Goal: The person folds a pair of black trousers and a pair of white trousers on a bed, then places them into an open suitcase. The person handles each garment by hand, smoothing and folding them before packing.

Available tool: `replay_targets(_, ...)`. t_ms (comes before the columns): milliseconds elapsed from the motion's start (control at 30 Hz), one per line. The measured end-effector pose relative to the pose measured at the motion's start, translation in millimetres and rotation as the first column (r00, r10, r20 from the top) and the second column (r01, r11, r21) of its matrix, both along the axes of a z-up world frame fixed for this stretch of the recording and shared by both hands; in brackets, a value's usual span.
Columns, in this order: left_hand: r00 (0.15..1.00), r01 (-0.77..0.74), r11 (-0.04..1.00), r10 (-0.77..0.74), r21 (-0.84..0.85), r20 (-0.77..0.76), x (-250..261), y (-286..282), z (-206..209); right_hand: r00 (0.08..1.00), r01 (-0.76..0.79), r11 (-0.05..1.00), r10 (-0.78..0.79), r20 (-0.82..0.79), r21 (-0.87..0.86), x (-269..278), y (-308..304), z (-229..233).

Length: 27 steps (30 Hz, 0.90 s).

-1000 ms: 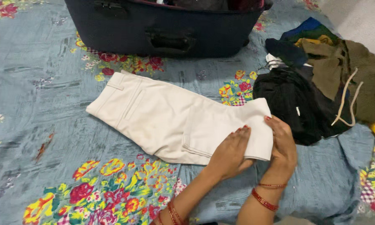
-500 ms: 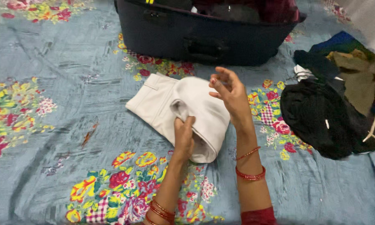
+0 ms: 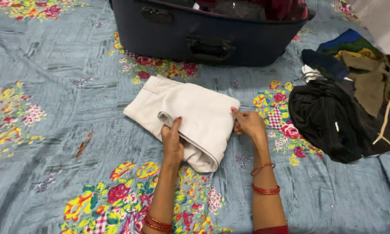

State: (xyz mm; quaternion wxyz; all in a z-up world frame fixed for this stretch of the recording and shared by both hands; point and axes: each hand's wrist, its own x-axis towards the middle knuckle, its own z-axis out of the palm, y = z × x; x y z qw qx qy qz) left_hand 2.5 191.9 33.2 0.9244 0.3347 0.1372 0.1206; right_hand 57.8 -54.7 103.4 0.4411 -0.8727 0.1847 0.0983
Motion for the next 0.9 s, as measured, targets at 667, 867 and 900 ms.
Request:
replay_targets(667,0.980,-0.184,0.983,0.185,-0.021,0.068,-11.3,21.7,9.4,0.958,-0.245,0.815,0.121,0.260,0.525,-2.5,28.8,-22.8)
replay_targets(867,0.989,0.017,0.987,-0.041,0.162,0.142,-27.0,-14.7,25.7,0.951,-0.157,0.874,0.010,0.308,0.459,-4.4,-49.7,1.8)
replay_targets(900,0.988,0.083,0.970,-0.110,0.229,0.110,-29.5,-22.2,30.4,0.950,-0.145,0.896,0.007,0.313,0.420,-8.3,-63.7,4.4)
